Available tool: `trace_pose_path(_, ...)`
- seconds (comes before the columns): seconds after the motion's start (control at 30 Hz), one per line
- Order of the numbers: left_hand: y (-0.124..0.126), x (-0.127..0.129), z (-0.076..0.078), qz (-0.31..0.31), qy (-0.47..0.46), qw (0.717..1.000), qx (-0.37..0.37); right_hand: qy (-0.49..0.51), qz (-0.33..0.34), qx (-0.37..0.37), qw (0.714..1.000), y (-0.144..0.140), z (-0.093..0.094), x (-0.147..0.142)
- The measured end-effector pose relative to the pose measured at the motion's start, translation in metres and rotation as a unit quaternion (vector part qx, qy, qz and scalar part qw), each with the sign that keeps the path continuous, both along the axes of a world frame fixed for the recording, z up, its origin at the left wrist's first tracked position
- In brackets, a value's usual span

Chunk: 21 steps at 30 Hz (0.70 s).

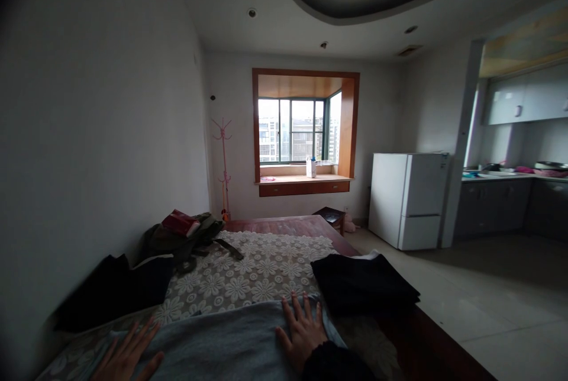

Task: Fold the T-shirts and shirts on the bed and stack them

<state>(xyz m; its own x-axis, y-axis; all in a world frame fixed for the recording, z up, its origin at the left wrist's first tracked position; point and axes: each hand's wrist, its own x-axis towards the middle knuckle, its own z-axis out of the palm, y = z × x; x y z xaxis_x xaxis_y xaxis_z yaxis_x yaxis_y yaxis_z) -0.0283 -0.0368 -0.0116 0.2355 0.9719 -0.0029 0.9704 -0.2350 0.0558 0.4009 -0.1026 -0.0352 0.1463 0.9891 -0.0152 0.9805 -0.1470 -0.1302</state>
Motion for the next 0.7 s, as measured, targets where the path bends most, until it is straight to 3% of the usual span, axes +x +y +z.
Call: trace_pose_path(0.7,-0.0028,0.0041,0.0062,0.007,0.018,1.0,-0.015,-0.003,0.006,0.017,1.0,0.0037,-0.0107,0.0056)
